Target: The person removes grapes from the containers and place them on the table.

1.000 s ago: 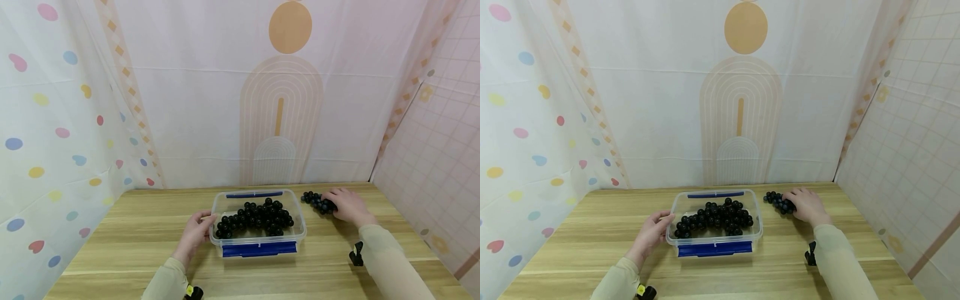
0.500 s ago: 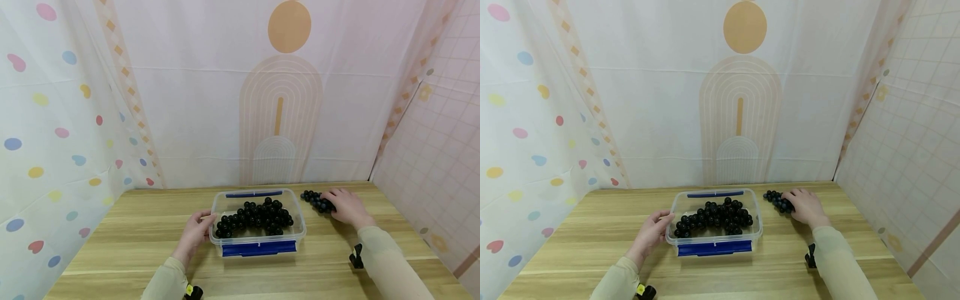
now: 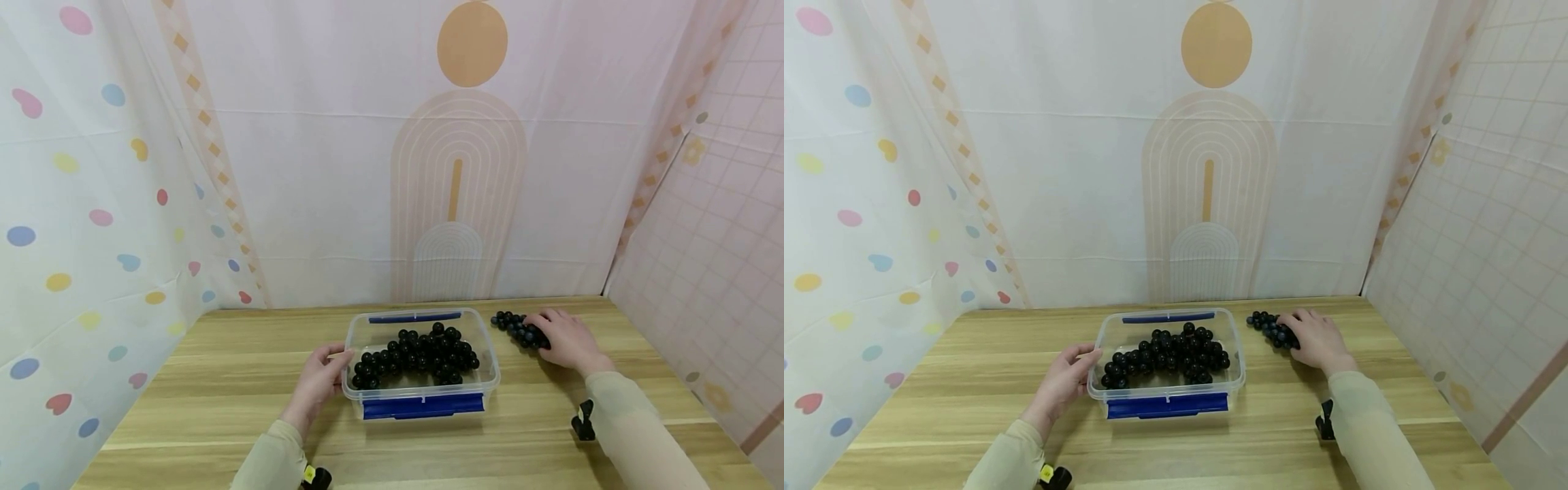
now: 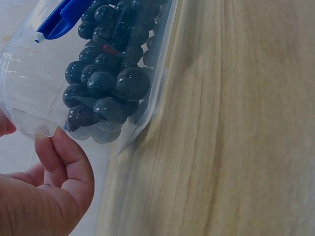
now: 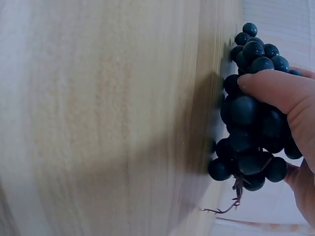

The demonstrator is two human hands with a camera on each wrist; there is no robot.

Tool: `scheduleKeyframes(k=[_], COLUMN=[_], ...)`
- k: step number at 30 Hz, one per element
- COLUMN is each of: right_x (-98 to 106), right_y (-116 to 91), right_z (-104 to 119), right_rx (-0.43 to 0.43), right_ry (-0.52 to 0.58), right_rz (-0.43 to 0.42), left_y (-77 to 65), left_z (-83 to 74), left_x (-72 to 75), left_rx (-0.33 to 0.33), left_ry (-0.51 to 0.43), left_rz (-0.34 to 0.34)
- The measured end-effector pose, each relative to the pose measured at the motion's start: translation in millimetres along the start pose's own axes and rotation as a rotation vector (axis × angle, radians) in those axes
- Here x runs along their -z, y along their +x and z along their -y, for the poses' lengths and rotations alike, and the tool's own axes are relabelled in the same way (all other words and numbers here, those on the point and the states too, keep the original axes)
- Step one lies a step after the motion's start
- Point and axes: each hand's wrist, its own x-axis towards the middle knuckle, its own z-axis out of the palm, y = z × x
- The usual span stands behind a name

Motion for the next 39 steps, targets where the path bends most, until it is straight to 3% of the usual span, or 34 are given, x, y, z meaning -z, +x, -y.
scheduleKeyframes(k=[25, 39], right_x=[12, 14], right_y=[-6, -7], right_z=[5, 4], right_rx=[-0.042, -0.031], right_ry=[0.113, 0.111], right_rz=[-0.020, -0.041], left_y=[3.0, 2.1], left_z=[3.5, 1.6], left_x=[-0.5, -0.6], left_rx=[-0.001, -0.006], left_ry=[-0.041, -0.029], left_rz=[-0.020, -0.023])
